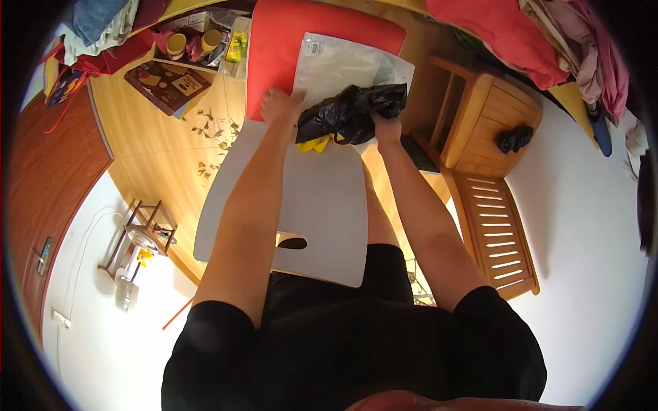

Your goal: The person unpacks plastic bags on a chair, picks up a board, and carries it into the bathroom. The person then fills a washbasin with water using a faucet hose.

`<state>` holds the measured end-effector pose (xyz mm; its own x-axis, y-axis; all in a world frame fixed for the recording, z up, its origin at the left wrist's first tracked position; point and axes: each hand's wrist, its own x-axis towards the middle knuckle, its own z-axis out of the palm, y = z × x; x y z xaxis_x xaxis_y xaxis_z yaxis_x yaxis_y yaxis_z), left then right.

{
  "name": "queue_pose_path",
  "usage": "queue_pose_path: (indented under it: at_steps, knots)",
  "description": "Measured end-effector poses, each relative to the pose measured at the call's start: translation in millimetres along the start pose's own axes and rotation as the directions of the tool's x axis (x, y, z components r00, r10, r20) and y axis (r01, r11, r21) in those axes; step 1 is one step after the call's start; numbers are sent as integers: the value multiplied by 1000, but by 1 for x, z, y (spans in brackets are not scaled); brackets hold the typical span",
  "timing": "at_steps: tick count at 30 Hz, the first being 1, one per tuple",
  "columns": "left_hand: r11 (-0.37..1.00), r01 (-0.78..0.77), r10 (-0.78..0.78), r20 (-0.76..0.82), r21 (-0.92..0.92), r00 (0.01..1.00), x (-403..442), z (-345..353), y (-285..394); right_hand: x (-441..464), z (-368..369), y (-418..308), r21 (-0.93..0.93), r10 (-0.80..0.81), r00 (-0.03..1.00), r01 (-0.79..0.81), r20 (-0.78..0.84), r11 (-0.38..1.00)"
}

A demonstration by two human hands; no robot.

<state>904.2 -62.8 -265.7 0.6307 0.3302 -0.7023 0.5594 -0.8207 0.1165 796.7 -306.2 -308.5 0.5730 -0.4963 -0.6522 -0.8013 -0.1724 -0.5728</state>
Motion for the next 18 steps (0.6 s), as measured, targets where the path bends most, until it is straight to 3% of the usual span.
queue_pose_path:
  at_steps: [1, 2, 5, 7, 9, 10, 12, 14, 16, 18]
  knots:
    - [986, 150, -153, 37, 73, 988, 3, -1, -2, 3, 1, 1, -35, 34, 999, -33, 9, 999]
    - [996, 9, -21, 130, 93, 991, 5, 2, -6, 10, 5, 11, -100, -30, 999, 32, 20, 995]
    - [866, -471, 469, 55, 168, 882, -30, 14, 16, 22, 12, 34, -309, -73, 996, 86, 54, 947]
    - [816, -574, 571, -60, -74, 819, -69, 42, 33, 5, 14, -19, -464, 76, 996, -47, 44, 885]
    - [697, -698, 702, 41, 165, 711, -109, 39, 55, 10, 24, 24, -258, -98, 986, 131, 135, 957]
    - [740, -657, 652, 86, 141, 753, -115, 33, 59, 7, 25, 22, -143, -191, 968, 215, 162, 966]
    - [818, -567, 546, 177, 96, 819, -118, 24, 66, -13, 5, -14, 251, -31, 921, -73, 388, 965]
    - [779, -605, 596, 109, 166, 796, -113, 27, 60, -46, -19, -77, 481, 19, 809, -369, 588, 796]
    - [704, -659, 665, 80, 264, 743, -115, 28, 57, -63, -31, -113, 574, -5, 692, -595, 722, 563]
    - [576, -718, 750, 97, 390, 654, -128, 27, 59, -47, -32, -86, 450, 190, 723, -589, 664, 671]
